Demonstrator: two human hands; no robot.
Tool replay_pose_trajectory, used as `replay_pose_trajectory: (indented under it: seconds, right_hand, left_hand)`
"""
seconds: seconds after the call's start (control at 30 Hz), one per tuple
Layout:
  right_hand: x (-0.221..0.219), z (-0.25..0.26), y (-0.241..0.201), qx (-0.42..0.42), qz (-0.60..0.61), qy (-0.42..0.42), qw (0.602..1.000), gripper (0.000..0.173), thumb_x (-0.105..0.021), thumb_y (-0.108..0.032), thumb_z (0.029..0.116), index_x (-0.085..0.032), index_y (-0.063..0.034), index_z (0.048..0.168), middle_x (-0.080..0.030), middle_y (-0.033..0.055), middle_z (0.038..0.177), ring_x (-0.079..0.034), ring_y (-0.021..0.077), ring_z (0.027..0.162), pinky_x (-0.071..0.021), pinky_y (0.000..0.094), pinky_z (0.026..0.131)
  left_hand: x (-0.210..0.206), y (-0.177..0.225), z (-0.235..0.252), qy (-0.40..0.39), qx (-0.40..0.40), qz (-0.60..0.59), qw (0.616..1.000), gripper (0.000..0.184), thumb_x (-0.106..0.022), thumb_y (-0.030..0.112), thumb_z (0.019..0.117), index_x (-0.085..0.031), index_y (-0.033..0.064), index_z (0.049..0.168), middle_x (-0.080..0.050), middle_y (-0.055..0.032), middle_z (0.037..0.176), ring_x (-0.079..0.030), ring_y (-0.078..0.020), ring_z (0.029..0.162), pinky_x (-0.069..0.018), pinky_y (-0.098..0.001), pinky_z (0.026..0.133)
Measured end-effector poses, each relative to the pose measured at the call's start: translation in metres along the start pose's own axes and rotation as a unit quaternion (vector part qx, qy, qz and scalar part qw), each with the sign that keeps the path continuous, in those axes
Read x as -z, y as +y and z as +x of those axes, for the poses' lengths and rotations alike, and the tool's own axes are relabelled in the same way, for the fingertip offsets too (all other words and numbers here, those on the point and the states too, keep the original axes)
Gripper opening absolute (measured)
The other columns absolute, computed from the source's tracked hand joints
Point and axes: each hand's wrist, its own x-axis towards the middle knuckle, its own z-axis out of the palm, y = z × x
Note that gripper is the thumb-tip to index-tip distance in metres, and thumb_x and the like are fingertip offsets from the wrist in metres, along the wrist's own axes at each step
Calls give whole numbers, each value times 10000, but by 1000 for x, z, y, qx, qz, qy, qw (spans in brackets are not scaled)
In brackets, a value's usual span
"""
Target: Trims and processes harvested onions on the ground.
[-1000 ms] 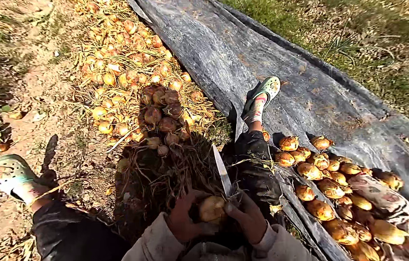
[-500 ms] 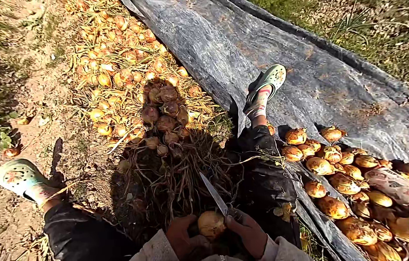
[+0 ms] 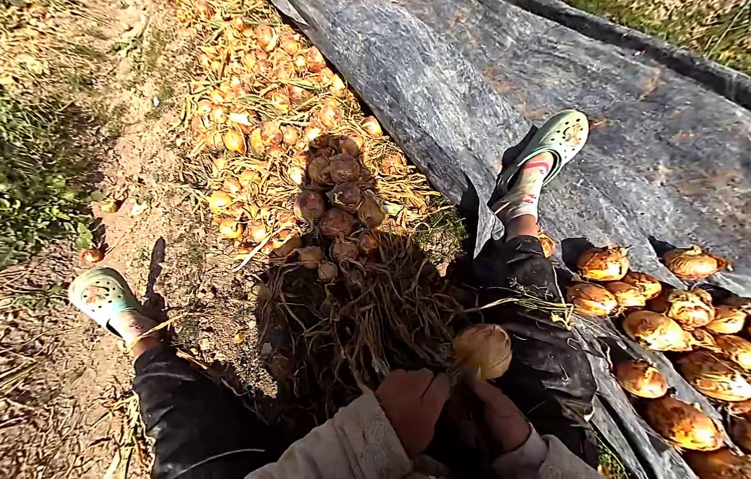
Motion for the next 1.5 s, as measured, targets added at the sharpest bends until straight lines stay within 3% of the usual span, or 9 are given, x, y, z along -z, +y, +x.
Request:
replay_pose_trajectory:
  seconds: [0.13, 0.33, 0.4, 0.57, 0.87, 1.1, 1.27, 1.37, 1.5]
  right_hand:
    - [-8, 0, 5, -53, -32, 90, 994, 583, -214, -438, 1111, -480, -156, 675, -425, -46, 463, -379, 53, 352, -346, 211, 356]
    - [3, -12, -65, 418, -149, 190, 876, 227, -558, -454, 1008, -563, -249, 910, -544, -165, 539, -486, -26, 401, -428, 160, 377]
    - [15, -26, -103, 477, -183, 236, 827, 365, -307, -427, 1093, -526, -244, 866, -516, -164, 515, -483, -20, 387, -430, 168, 368]
    - [68, -57, -147, 435, -66, 327, 836, 643, -26, -497, 1083, -482, -161, 780, -504, -57, 464, -488, 47, 355, -433, 193, 357]
    - [38, -47, -56, 241, -93, 250, 933, 499, -140, -329, 1113, -514, -116, 859, -522, -54, 512, -505, 60, 391, -464, 213, 390]
    - [4, -31, -35, 139, -235, 130, 953, 296, -349, -300, 1061, -538, -73, 1078, -524, -69, 580, -491, 45, 423, -462, 215, 428]
    - [-14, -11, -24, 117, -265, 73, 954, 721, -730, -489, 780, -506, -2, 1262, -607, -39, 761, -564, 61, 527, -528, 266, 515]
    - [-17, -10, -16, 156, -223, 65, 960, 961, -820, -607, 640, -499, 13, 1302, -638, -35, 848, -578, 42, 580, -536, 254, 550]
    - [-4, -10, 4, 248, -25, 93, 964, 236, -752, -258, 851, -651, -113, 1007, -722, -70, 783, -684, 39, 681, -592, 248, 641]
  left_hand:
    - [0, 7, 0, -251, 107, -91, 958, 240, -517, 44, 1023, -662, -76, 1171, -699, -282, 1105, -729, -434, 966, -597, -558, 816]
    - [20, 25, 102, 9, -59, -99, 993, 139, -667, 0, 897, -741, -21, 1012, -736, -208, 931, -746, -347, 820, -622, -484, 704]
    - [32, 34, 130, 51, 0, -106, 993, 139, -642, 11, 932, -742, -14, 1025, -732, -196, 948, -741, -331, 814, -616, -492, 686]
    - [72, -65, 138, -266, 330, 34, 905, 387, -502, 235, 1074, -555, 57, 1413, -602, -217, 1389, -621, -401, 1240, -502, -607, 999]
    - [61, -201, 46, -470, 311, 189, 804, 527, -490, 23, 1041, -414, 103, 1556, -500, -223, 1526, -473, -493, 1389, -417, -688, 1067]
    - [94, -133, 20, -301, 376, 116, 869, 388, -466, 197, 1090, -572, 37, 1427, -603, -234, 1397, -516, -423, 1366, -417, -565, 1126]
    - [62, -72, 12, 175, 62, 101, 977, 258, -580, 163, 928, -764, -16, 919, -769, -152, 881, -733, -372, 921, -494, -601, 940]
    - [32, -27, 31, 198, -40, 73, 977, 295, -541, 192, 971, -747, -14, 1018, -761, -114, 814, -753, -266, 780, -601, -451, 821]
    - [-14, 16, 20, 99, -70, -12, 993, 114, -635, 35, 890, -720, -23, 937, -739, -157, 799, -754, -312, 755, -620, -471, 726]
